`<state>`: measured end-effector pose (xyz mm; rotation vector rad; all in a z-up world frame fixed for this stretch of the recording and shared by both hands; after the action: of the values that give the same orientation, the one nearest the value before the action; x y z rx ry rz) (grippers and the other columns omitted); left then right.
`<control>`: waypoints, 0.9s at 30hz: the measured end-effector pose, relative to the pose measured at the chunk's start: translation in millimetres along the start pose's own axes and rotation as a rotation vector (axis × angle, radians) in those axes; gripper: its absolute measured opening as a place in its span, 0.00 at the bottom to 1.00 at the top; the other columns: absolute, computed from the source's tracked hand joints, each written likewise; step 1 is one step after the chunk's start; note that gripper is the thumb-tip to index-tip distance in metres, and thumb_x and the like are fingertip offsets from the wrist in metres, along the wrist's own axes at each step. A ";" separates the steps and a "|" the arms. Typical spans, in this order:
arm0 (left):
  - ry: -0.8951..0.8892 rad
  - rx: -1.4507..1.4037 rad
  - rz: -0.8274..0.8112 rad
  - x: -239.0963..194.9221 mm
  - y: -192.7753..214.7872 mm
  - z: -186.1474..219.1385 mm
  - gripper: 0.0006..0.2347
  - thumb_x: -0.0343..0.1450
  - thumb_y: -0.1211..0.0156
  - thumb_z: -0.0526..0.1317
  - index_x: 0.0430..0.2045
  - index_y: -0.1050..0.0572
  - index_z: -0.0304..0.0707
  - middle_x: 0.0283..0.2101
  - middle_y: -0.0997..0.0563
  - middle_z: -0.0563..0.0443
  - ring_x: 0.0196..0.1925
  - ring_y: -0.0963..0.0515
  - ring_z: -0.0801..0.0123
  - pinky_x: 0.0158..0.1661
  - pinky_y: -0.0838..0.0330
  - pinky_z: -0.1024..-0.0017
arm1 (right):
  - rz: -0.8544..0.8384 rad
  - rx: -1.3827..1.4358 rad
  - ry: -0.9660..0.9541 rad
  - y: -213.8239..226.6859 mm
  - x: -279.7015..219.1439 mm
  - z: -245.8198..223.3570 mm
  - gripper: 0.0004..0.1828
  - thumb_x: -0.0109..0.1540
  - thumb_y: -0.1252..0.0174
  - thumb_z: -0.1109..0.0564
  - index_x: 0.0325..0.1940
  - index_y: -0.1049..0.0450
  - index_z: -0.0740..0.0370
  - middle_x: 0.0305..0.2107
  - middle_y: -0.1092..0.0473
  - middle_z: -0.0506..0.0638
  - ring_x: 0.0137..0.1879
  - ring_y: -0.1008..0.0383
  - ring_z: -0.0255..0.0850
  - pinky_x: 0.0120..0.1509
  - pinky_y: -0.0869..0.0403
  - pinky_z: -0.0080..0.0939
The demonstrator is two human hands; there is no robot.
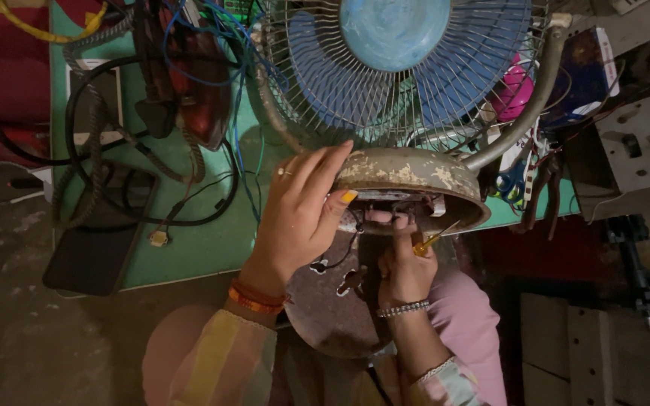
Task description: The person sits at a cluttered workbench and uses a screwdriver to unscrew fasteners from the rear housing of an electric table fan. They hold the fan's rear cover steady with one hand while driving the screwdriver with the other, working around the housing and lifting the cover to reach the motor area inside.
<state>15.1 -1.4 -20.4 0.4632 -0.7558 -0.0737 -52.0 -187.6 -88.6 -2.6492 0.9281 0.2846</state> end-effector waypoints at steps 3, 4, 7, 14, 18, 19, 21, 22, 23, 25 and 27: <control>0.003 0.004 -0.004 0.1 -0.1 -0.2 0.20 0.79 0.47 0.41 0.66 0.34 0.31 0.61 0.25 0.40 0.62 0.26 0.49 0.66 0.37 0.54 | 0.002 -0.001 -0.001 -1.0 -0.5 -1.6 0.07 0.67 0.42 0.51 0.38 0.28 0.55 0.34 0.20 0.49 0.16 0.45 0.25 0.19 0.45 0.29; 0.004 0.005 -0.006 0.3 -0.2 -0.2 0.20 0.79 0.48 0.41 0.66 0.34 0.31 0.61 0.25 0.40 0.62 0.26 0.49 0.66 0.37 0.54 | 0.000 -0.003 0.001 -0.8 -0.5 -1.7 0.08 0.67 0.42 0.51 0.38 0.28 0.55 0.34 0.20 0.49 0.16 0.45 0.25 0.19 0.45 0.29; 0.001 0.002 -0.003 0.9 0.0 0.1 0.20 0.79 0.48 0.41 0.66 0.34 0.31 0.61 0.25 0.41 0.62 0.26 0.50 0.66 0.37 0.54 | -0.001 -0.002 0.013 2.8 3.2 2.7 0.09 0.67 0.41 0.51 0.37 0.29 0.55 0.32 0.21 0.48 0.16 0.44 0.25 0.18 0.45 0.29; 0.005 0.013 -0.004 0.2 0.7 -0.2 0.20 0.79 0.47 0.40 0.66 0.34 0.31 0.61 0.25 0.41 0.62 0.26 0.49 0.66 0.37 0.54 | 0.161 -0.126 -0.169 10.2 -17.8 2.3 0.04 0.64 0.37 0.54 0.39 0.25 0.53 0.21 0.30 0.40 0.16 0.42 0.27 0.19 0.42 0.30; -0.007 -0.001 0.003 0.4 1.8 -0.1 0.21 0.78 0.46 0.39 0.66 0.34 0.31 0.61 0.26 0.39 0.62 0.27 0.47 0.65 0.36 0.53 | 0.084 -0.172 -0.168 37.7 -25.4 28.3 0.05 0.62 0.35 0.58 0.38 0.25 0.59 0.19 0.32 0.41 0.16 0.42 0.27 0.19 0.44 0.30; -0.012 -0.009 0.005 0.4 2.1 -0.3 0.21 0.78 0.45 0.39 0.66 0.35 0.31 0.61 0.26 0.38 0.62 0.27 0.46 0.64 0.36 0.53 | 0.028 -0.175 -0.118 42.0 -27.4 32.7 0.06 0.63 0.35 0.59 0.38 0.26 0.61 0.19 0.34 0.41 0.17 0.44 0.27 0.19 0.46 0.30; -0.008 -0.013 0.002 0.4 3.6 0.9 0.21 0.77 0.45 0.39 0.66 0.34 0.31 0.60 0.26 0.38 0.61 0.27 0.46 0.64 0.36 0.54 | -0.091 -0.280 -0.046 52.4 -29.1 36.5 0.06 0.62 0.34 0.60 0.40 0.25 0.62 0.21 0.34 0.41 0.21 0.42 0.26 0.23 0.43 0.29; -0.007 -0.020 0.001 1.1 3.9 1.2 0.21 0.77 0.45 0.38 0.66 0.34 0.31 0.60 0.26 0.38 0.61 0.26 0.46 0.64 0.35 0.54 | -0.208 -0.383 0.031 56.1 -29.6 37.7 0.08 0.62 0.33 0.61 0.42 0.25 0.62 0.23 0.34 0.41 0.25 0.41 0.26 0.28 0.41 0.27; -0.007 -0.020 0.001 2.1 3.3 1.1 0.21 0.77 0.45 0.38 0.66 0.34 0.31 0.60 0.26 0.38 0.61 0.26 0.46 0.64 0.35 0.54 | -0.209 -0.383 0.031 53.3 -33.2 31.5 0.08 0.62 0.33 0.61 0.42 0.25 0.62 0.23 0.34 0.41 0.25 0.41 0.26 0.28 0.41 0.27; 0.000 -0.032 -0.002 2.8 3.7 0.3 0.21 0.76 0.44 0.38 0.65 0.34 0.31 0.60 0.25 0.38 0.60 0.26 0.46 0.63 0.35 0.54 | -0.512 -0.543 0.195 40.9 -43.0 19.0 0.13 0.61 0.35 0.64 0.49 0.27 0.65 0.36 0.31 0.44 0.40 0.33 0.27 0.45 0.33 0.27; 0.007 -0.027 -0.001 1.0 4.1 1.2 0.21 0.76 0.43 0.38 0.66 0.34 0.31 0.60 0.25 0.39 0.60 0.26 0.46 0.63 0.35 0.55 | -0.589 -0.502 0.157 40.5 -52.2 10.5 0.16 0.62 0.40 0.66 0.54 0.30 0.65 0.41 0.30 0.45 0.44 0.31 0.28 0.50 0.32 0.28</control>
<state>14.6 1.7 -17.2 0.4383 -0.7470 -0.0831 -118.7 -184.0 -92.7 -3.2874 0.0713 0.1799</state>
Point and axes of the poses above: each hand's wrist, its own x-axis towards the middle knuckle, its own y-axis out of the back of the hand, z = x × y, the point moved 2 cm from there along x, towards the middle knuckle
